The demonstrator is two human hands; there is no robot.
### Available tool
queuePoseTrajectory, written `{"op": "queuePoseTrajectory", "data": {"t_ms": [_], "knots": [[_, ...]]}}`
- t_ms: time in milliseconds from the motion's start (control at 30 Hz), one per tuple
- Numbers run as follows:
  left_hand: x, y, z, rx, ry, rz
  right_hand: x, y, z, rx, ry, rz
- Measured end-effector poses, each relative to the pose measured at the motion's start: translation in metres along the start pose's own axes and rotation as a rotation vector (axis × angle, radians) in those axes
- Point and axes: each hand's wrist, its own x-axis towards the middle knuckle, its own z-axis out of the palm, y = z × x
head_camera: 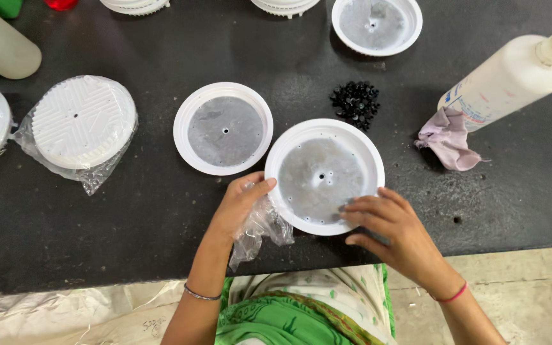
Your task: The person assembles white plastic fixture covers at a workbench. They place a round mesh filter disc into a white plastic housing, press it to seat it, stack the finished covers, and wrap some covers in clear plastic bags, wiping parts with a cloth.
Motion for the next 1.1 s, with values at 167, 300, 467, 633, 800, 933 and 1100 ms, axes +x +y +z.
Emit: {"op": "queuePoseTrajectory", "data": {"t_ms": [167,300,467,633,800,933,1100], "knots": [[0.010,0.025,0.011,0.027,0.012,0.080,0.014,0.005,-0.003,-0.136,0.004,-0.046],[0.012,0.055,0.020,0.055,0.051,0.186,0.037,0.032,-0.003,-0.176,0.113,-0.166],[-0.011,0.076,0.010,0.268,0.159,0.379,0.083,0.101,0.003,-0.313,0.246,-0.096],[-0.058,0.067,-0.033,0.205,0.360,0.356,0.144,0.204,0.012,-0.581,0.336,-0.002],[-0.107,0.041,-0.083,0.247,0.576,0.371,0.178,0.277,0.031,-0.657,0.353,0.028],[-0.134,0.020,-0.115,0.254,0.703,0.349,0.185,0.303,0.045,-0.691,0.313,0.040],[-0.146,0.011,-0.131,0.161,0.733,0.340,0.190,0.306,0.056,-0.713,0.286,0.022]]}}
